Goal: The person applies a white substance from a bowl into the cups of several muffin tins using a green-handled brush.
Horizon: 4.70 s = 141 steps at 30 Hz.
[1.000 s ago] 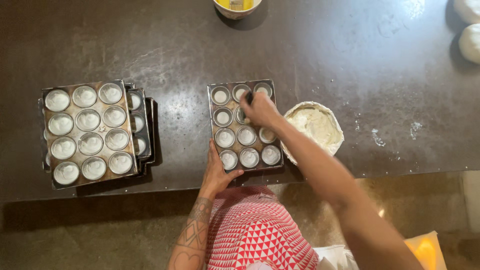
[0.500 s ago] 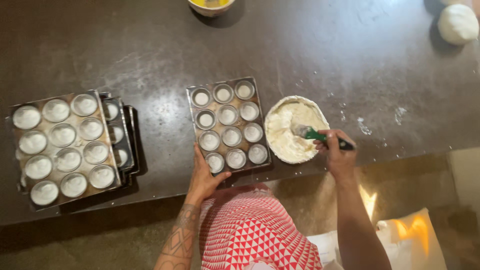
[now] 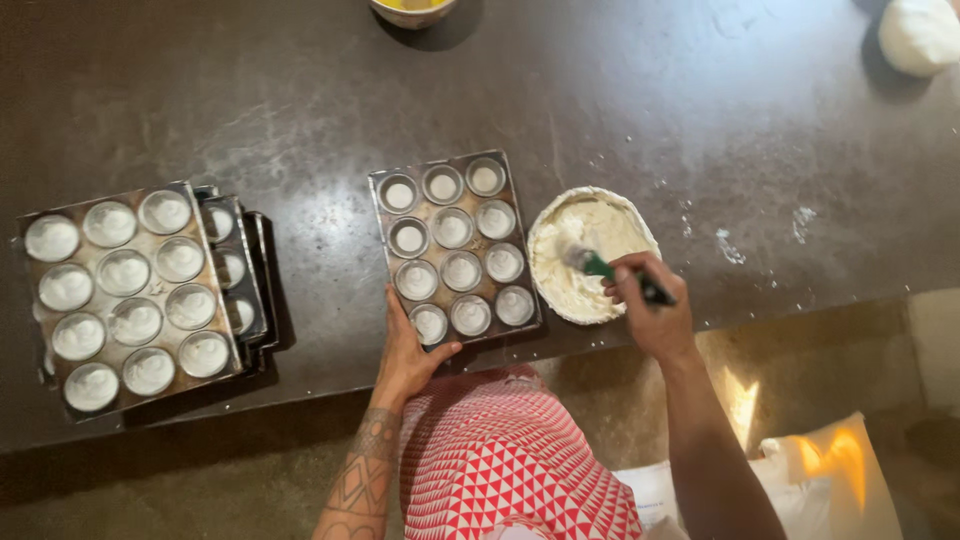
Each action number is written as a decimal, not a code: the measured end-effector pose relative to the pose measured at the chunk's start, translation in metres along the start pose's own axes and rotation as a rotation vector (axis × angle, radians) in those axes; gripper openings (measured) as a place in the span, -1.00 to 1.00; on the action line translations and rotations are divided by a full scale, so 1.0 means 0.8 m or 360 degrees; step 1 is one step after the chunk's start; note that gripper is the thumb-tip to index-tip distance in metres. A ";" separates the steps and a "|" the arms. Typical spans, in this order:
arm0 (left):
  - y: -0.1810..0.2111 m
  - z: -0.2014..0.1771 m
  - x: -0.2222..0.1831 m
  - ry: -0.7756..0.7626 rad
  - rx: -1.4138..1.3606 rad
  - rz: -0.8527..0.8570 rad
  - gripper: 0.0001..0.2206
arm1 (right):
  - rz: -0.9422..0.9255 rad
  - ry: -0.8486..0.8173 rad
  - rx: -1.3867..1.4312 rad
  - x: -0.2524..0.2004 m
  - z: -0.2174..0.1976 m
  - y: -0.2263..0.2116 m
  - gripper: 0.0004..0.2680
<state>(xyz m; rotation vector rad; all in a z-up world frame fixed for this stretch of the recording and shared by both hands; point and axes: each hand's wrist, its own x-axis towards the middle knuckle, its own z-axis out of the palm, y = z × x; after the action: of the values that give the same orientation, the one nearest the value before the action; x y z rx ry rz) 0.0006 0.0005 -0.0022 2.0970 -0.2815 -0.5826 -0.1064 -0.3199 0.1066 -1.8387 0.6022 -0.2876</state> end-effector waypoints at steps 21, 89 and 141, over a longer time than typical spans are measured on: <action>-0.005 0.001 0.005 -0.0115 0.0007 -0.0151 0.32 | 0.0195 -0.0456 -0.0467 0.148 0.319 -0.007 -0.71; 0.003 -0.003 0.003 -0.0096 0.0097 -0.0146 0.33 | 0.0262 0.0237 0.0098 0.071 -0.037 0.112 -0.79; -0.002 0.000 0.002 -0.0096 0.0040 -0.0116 0.31 | 0.0403 0.0253 0.0222 0.064 -0.021 0.131 -0.81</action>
<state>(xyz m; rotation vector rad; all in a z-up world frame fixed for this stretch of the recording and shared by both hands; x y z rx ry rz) 0.0016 0.0008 -0.0040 2.1235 -0.2486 -0.6895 -0.0986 -0.3867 0.0095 -1.5957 0.8945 -0.2998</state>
